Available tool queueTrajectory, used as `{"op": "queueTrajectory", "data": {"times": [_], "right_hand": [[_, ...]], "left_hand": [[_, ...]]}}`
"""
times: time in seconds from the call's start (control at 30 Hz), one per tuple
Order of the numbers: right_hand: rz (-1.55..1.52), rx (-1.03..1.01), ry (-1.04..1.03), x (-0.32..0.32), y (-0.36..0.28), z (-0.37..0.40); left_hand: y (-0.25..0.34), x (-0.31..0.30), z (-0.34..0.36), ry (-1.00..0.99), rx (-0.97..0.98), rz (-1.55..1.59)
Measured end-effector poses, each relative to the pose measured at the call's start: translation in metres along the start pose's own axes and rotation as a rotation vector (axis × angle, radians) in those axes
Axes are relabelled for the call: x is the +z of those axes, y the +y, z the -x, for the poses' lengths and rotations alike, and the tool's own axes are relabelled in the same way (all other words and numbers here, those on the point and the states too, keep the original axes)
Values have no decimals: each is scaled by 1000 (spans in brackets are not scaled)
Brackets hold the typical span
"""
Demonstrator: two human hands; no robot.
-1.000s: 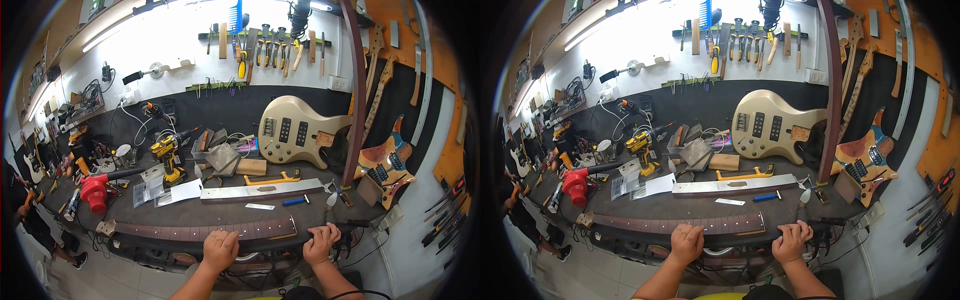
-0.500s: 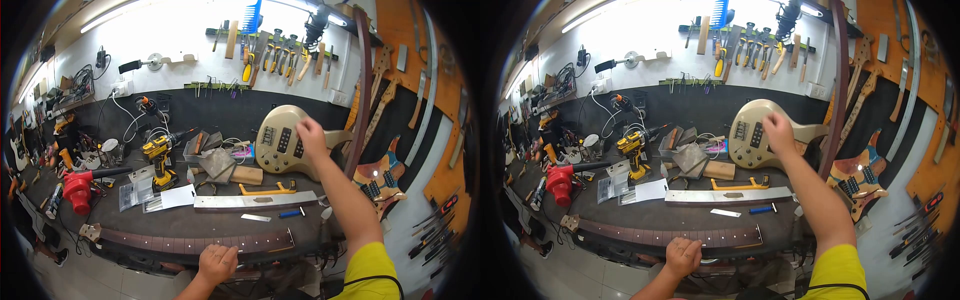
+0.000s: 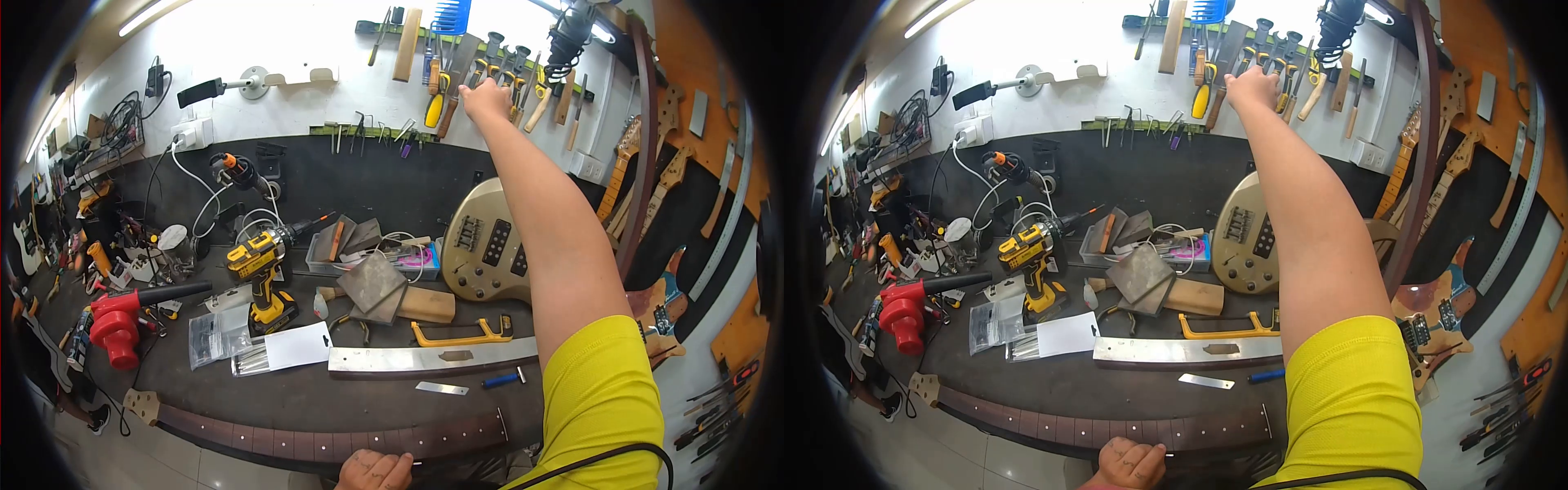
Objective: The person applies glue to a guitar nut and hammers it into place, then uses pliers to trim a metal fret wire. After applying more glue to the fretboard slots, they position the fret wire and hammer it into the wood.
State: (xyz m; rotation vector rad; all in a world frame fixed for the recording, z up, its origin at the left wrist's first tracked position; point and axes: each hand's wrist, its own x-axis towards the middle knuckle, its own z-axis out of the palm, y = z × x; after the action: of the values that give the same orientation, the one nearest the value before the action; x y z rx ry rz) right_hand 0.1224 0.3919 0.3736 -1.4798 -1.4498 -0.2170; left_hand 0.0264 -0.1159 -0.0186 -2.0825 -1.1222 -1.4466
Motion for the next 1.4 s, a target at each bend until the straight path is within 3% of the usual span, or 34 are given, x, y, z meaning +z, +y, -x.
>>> {"op": "queueTrajectory", "data": {"times": [0.17, 0.3, 0.4, 0.5, 0.63, 0.7, 0.77, 0.83, 0.93, 1.07, 1.13, 1.2, 1.4], "right_hand": [[3, 200, -37, -3, -16, -4], [59, 112, -87, 1, -10, -12], [27, 167, -18, 2, -9, -12], [-163, 59, 87, -4, -5, -15], [-62, -28, 154, -18, 14, -17], [-859, -14, -197, -47, 38, 32], [-1349, -41, -391, -82, 66, 108], [-1420, 176, -732, -163, 82, 202], [-1381, 442, -978, -231, 155, 311], [-1344, 795, -1220, -307, 215, 441], [-1353, 788, -1365, -326, 232, 473], [-1355, 792, -1361, -336, 247, 498], [-1289, 639, -1448, -347, 260, 531]], "left_hand": [[0, 0, -1, -16, -13, -6], [2, 1, -2, -6, -28, -14], [3, -1, -7, -12, -44, -1], [2, -3, -5, -17, -25, -1], [-13, 10, 12, -63, 69, -75], [-18, 16, 21, -43, 67, -83], [-17, 18, 21, 4, 72, -71], [-18, 16, 19, 15, 83, -84], [-12, 7, 7, -67, -55, 17], [5, -14, -26, -28, -569, 334], [6, -25, -39, -84, -561, 428], [14, -38, -51, -208, -513, 452], [41, -52, -66, -257, -316, 424]]}}
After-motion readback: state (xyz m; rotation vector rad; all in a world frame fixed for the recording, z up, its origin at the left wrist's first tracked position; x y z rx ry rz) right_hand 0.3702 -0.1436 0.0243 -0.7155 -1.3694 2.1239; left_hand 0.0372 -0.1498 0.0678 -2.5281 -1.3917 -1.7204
